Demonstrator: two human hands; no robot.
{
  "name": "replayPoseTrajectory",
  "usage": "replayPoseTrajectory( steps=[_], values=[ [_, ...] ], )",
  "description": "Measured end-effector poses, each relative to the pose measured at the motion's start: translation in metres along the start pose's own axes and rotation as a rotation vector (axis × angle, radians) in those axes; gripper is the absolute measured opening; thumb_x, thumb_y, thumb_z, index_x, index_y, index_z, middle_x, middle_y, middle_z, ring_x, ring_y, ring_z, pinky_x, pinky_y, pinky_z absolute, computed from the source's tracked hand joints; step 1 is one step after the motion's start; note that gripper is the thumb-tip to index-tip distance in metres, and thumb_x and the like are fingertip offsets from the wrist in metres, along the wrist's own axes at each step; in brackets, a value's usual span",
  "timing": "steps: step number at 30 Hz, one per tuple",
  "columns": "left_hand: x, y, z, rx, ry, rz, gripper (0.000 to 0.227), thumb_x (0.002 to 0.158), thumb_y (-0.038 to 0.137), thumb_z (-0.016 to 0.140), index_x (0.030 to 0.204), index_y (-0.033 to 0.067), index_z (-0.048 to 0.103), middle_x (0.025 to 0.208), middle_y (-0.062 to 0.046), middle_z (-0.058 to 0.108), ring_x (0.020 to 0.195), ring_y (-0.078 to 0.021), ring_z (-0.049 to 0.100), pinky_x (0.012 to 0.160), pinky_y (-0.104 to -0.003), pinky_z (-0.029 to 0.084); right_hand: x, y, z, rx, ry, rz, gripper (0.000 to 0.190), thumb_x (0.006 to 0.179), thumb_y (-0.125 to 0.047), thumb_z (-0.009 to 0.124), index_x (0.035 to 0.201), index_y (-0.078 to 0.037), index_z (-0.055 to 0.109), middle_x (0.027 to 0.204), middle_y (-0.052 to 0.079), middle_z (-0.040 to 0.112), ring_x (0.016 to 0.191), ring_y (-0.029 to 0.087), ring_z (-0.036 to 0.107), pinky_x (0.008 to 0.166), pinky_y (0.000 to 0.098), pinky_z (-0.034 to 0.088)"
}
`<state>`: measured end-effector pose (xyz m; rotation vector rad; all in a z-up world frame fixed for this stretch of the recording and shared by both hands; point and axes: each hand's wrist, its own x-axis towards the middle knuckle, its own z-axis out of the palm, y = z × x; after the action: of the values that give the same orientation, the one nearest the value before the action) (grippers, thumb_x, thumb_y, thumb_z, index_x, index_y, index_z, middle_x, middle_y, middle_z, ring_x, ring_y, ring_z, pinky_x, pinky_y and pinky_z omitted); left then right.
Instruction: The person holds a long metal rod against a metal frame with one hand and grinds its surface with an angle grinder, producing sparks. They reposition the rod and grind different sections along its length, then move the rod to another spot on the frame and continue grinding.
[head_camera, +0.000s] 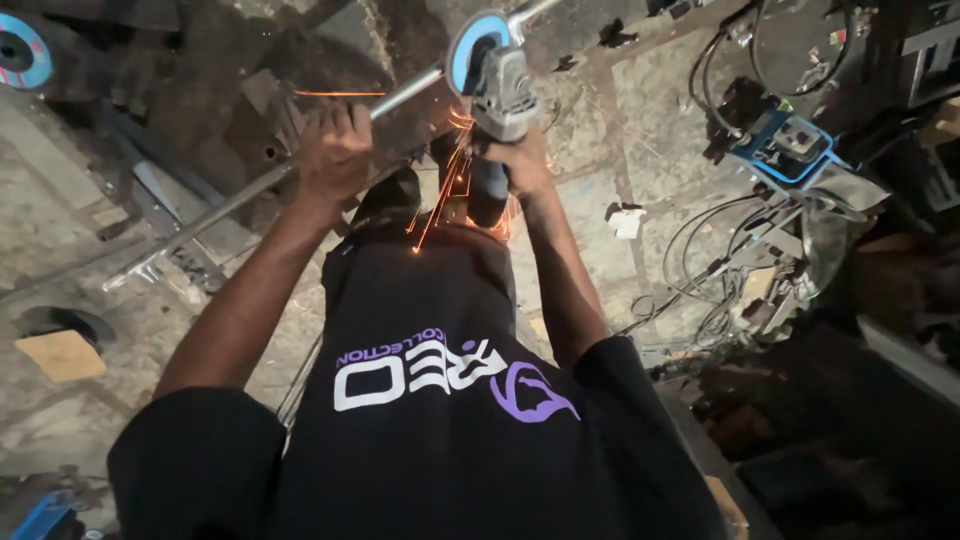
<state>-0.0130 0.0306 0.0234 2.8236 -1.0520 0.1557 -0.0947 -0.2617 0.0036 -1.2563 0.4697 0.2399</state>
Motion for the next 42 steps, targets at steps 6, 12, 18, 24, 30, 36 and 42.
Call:
replayPoseTrajectory(
  steps=[6,12,18,24,30,36,42],
  values=[
    [0.007,0.000,-0.008,-0.044,0.018,0.009,0.027,0.107,0.027,0.066,0.094,0.0045,0.057,0.089,-0.016,0.063,0.081,-0.0303,0.065,0.076,-0.041,0.053,0.002,-0.008,0.010,0.253,-0.082,-0.044,0.050,0.068,0.001,0.074,0.116,0.005,0.062,0.090,0.013,0.069,0.083,0.026,0.069,0.077,0.0391,0.057],
    [0.005,0.004,-0.009,0.073,0.080,0.012,0.018,0.104,0.025,0.063,0.100,0.0077,0.060,0.095,-0.011,0.065,0.087,-0.0279,0.066,0.077,-0.037,0.052,0.005,-0.004,0.012,0.379,-0.113,-0.098,0.052,0.069,0.000,0.073,0.119,0.005,0.061,0.085,0.010,0.066,0.078,0.024,0.066,0.075,0.0390,0.056],
    [-0.004,-0.003,0.018,0.066,0.015,0.013,0.029,0.109,0.026,0.067,0.089,0.0104,0.054,0.083,-0.011,0.059,0.082,-0.0290,0.066,0.079,-0.040,0.056,0.003,-0.003,0.013,0.370,-0.089,-0.068,0.054,0.069,0.000,0.073,0.121,0.003,0.059,0.090,0.012,0.067,0.080,0.025,0.068,0.075,0.0396,0.056],
    [-0.010,-0.011,0.029,-0.036,0.026,0.043,0.027,0.108,0.025,0.069,0.093,0.0059,0.056,0.094,-0.015,0.064,0.087,-0.0295,0.067,0.083,-0.040,0.057,-0.002,0.009,0.012,0.486,-0.096,-0.016,0.053,0.071,0.002,0.072,0.123,0.003,0.061,0.088,0.012,0.067,0.080,0.025,0.068,0.074,0.0383,0.055],
    [-0.003,-0.005,0.000,-0.149,-0.039,-0.049,0.025,0.103,0.028,0.070,0.103,0.0049,0.060,0.088,-0.017,0.066,0.083,-0.0351,0.068,0.074,-0.044,0.055,-0.048,0.014,0.011,0.406,-0.046,0.111,0.061,0.067,-0.001,0.067,0.128,0.006,0.065,0.097,0.013,0.072,0.082,0.024,0.068,0.079,0.0361,0.057],
    [0.000,-0.015,-0.002,-0.407,-0.274,-0.154,0.024,0.105,0.022,0.064,0.107,-0.0012,0.059,0.091,-0.024,0.068,0.080,-0.0432,0.067,0.069,-0.052,0.052,-0.044,0.042,0.006,0.384,0.026,0.123,0.054,0.071,-0.002,0.074,0.122,0.005,0.061,0.100,0.013,0.070,0.085,0.026,0.070,0.075,0.0412,0.059],
    [0.006,-0.017,-0.003,-0.468,-0.272,-0.129,0.029,0.105,0.022,0.062,0.110,-0.0058,0.058,0.092,-0.027,0.068,0.079,-0.0457,0.068,0.067,-0.052,0.053,-0.017,0.027,0.021,0.469,-0.072,-0.036,0.050,0.075,0.000,0.076,0.122,0.005,0.060,0.097,0.015,0.067,0.086,0.030,0.069,0.079,0.0443,0.059]
  ],
)
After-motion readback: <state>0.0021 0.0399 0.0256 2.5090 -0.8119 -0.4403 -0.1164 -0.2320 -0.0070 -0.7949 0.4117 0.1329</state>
